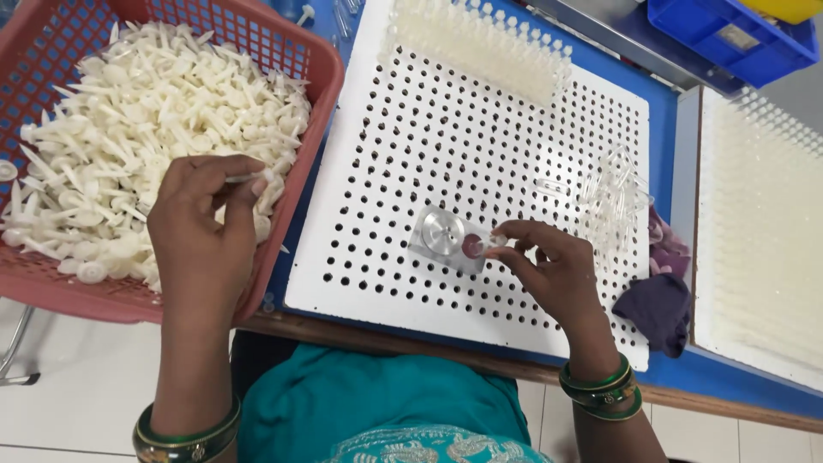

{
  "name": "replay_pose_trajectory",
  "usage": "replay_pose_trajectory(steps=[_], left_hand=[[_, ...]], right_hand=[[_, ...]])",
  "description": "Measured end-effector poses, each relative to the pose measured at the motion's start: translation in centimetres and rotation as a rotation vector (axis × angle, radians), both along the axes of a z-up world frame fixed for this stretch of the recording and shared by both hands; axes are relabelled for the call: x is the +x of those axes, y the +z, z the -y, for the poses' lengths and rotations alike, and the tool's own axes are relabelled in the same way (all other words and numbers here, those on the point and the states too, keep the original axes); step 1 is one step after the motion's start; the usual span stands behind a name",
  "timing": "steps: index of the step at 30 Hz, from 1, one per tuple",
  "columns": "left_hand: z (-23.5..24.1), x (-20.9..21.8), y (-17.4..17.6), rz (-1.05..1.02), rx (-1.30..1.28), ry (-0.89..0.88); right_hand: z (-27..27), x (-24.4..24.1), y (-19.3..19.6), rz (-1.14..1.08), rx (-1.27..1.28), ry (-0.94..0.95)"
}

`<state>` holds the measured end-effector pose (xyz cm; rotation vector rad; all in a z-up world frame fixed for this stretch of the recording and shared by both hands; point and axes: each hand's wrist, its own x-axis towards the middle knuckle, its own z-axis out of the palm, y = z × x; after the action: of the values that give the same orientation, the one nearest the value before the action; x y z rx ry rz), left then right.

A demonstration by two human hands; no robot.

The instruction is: The person sits at a factory workbench assembling small plastic components. They pick white plastic parts from a red basket, press each part into a small metal fixture on a perforated board, attach clear plastic tubes to the parts, and place finished assemblies with others on the board.

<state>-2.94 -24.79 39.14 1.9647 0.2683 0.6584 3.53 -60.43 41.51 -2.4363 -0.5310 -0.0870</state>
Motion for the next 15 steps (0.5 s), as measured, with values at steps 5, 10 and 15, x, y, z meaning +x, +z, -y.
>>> replay_pose_trajectory(steps=[5,10,15], left_hand=[[1.0,-0.4,1.6,-0.019,-0.201,-0.034],[4.2,-0.7,1.1,-0.049,-0.420,-0.185],[9.5,0.8,-1.2,-0.156,-0.766,-0.474]], right_hand=[[0.0,1.0,-0.8,-0.020,-0.034,0.004],[0.9,0.7,-0.9,-0.026,0.069,0.047],[2.3,0.1,-0.7,-0.223,0.314,0.009]])
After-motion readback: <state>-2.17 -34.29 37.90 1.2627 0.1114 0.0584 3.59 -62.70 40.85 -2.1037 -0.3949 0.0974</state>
